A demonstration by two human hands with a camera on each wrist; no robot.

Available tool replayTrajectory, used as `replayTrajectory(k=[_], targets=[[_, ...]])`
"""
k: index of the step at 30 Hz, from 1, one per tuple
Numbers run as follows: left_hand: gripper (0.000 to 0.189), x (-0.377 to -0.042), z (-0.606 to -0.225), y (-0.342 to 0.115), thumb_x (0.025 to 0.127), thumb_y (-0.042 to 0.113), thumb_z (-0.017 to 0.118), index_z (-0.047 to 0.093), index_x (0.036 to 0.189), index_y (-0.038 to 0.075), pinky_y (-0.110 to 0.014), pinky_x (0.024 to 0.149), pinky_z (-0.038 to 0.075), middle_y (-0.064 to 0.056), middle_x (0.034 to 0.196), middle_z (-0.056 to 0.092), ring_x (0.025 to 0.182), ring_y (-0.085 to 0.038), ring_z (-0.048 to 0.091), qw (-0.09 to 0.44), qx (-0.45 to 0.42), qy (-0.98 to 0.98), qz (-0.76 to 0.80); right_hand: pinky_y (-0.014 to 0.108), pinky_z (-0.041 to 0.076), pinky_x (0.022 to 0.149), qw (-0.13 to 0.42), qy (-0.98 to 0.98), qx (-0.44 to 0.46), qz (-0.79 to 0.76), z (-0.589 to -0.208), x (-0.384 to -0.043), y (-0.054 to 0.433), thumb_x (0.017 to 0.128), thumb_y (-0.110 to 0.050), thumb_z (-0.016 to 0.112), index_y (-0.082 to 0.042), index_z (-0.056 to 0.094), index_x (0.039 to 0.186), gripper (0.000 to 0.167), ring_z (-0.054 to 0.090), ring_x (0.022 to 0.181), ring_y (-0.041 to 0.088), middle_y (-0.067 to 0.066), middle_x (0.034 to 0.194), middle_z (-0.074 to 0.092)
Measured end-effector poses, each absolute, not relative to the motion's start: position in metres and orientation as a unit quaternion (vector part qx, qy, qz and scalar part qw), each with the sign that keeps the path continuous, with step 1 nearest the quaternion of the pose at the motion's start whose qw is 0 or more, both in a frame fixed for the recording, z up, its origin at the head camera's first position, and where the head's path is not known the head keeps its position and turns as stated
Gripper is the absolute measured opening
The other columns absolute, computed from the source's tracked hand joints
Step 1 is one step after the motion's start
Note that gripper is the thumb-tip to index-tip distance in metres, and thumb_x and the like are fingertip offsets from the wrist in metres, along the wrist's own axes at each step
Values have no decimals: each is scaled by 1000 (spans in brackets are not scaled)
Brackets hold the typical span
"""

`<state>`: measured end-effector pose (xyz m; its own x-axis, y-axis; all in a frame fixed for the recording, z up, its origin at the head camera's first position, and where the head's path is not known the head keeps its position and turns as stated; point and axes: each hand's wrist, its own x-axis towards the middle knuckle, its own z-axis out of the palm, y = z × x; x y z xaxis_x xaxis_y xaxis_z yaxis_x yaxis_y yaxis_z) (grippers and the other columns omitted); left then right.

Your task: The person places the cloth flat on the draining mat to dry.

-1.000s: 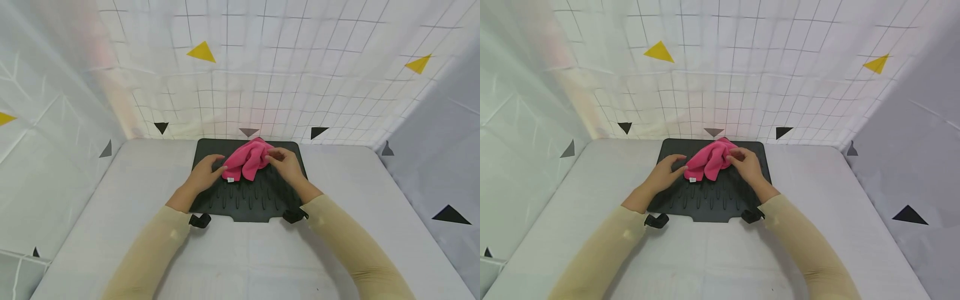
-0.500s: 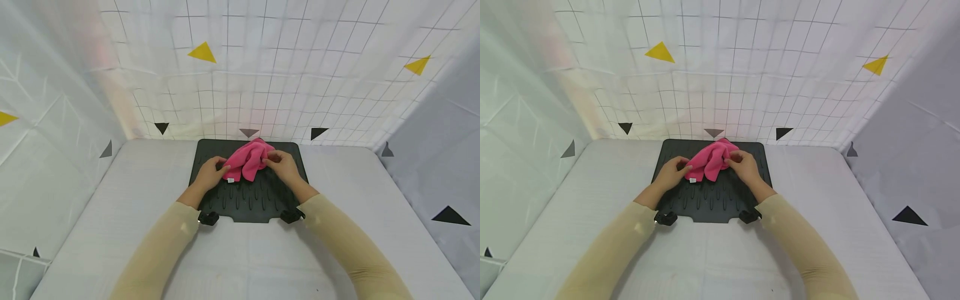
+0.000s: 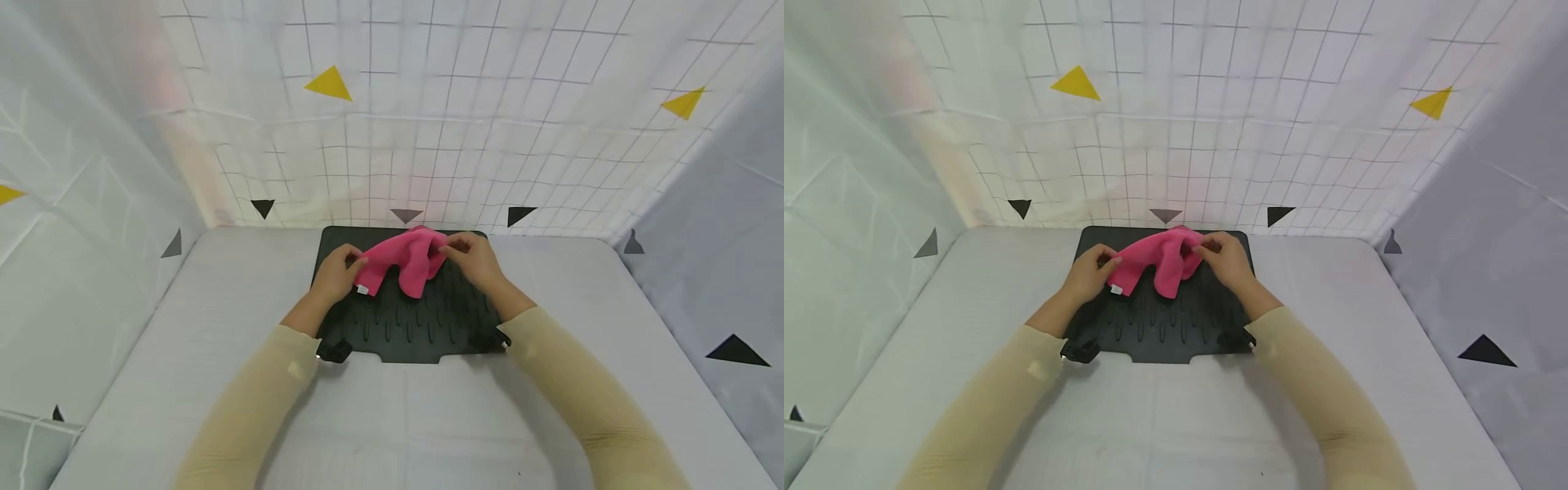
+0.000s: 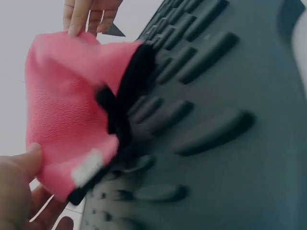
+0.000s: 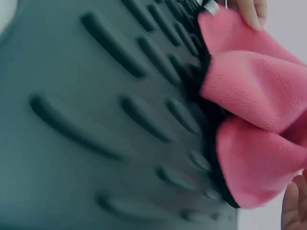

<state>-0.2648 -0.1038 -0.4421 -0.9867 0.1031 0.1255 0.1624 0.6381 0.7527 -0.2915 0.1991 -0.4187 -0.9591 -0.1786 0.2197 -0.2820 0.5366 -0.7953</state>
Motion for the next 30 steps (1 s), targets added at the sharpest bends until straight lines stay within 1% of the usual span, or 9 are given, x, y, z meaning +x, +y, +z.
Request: replayTrajectory(k=[3,8,13,16,22,26,30], targets=[[28,-266,-432,-109,102,30,59,60,116,6,-43,91,50,-13,121,61,105,-27,57,44,-82,-904,-416,46,52,92,40,-880,148,450,-402,-293,207,97,-19,69,-1,69,113,25,65,108,32,17,115,68],[29,-265,-415,-115,103,30,58,59,118,5,-41,91,51,-13,122,60,105,-27,58,44,-95,-905,-412,49,48,98,6,-897,177,406,-371,-294,222,97,-20,68,-5,70,114,23,61,113,29,12,121,64],[28,-264,-401,-119,103,29,58,59,118,5,-40,87,51,-12,116,60,99,-27,57,41,-112,-901,-417,50,48,99,-13,-902,220,372,-348,-298,232,96,-17,70,-6,72,110,18,59,110,26,10,117,65],[26,-263,-401,-122,102,29,59,60,116,6,-41,85,51,-11,113,61,97,-26,58,29,-111,-906,-407,50,48,97,-21,-905,234,356,-352,-301,232,96,-16,70,-6,71,109,17,59,107,26,10,115,65],[26,-263,-418,-128,101,30,61,63,115,8,-42,92,51,-11,117,61,105,-26,58,-26,-85,-928,-363,47,50,91,-38,-920,241,308,-386,-305,219,97,-16,68,-6,71,108,16,61,102,27,11,110,65],[27,-262,-426,-129,99,29,64,65,115,7,-44,94,51,-13,118,62,107,-29,58,-25,-83,-930,-356,48,51,90,-22,-923,234,304,-396,-302,215,96,-15,69,-6,73,109,17,62,100,27,11,109,66],[30,-261,-429,-132,99,30,64,66,119,8,-45,98,50,-12,121,61,112,-29,58,-15,-93,-928,-361,48,51,88,-12,-925,212,315,-390,-294,217,96,-18,69,-7,72,114,21,62,101,27,11,112,64]])
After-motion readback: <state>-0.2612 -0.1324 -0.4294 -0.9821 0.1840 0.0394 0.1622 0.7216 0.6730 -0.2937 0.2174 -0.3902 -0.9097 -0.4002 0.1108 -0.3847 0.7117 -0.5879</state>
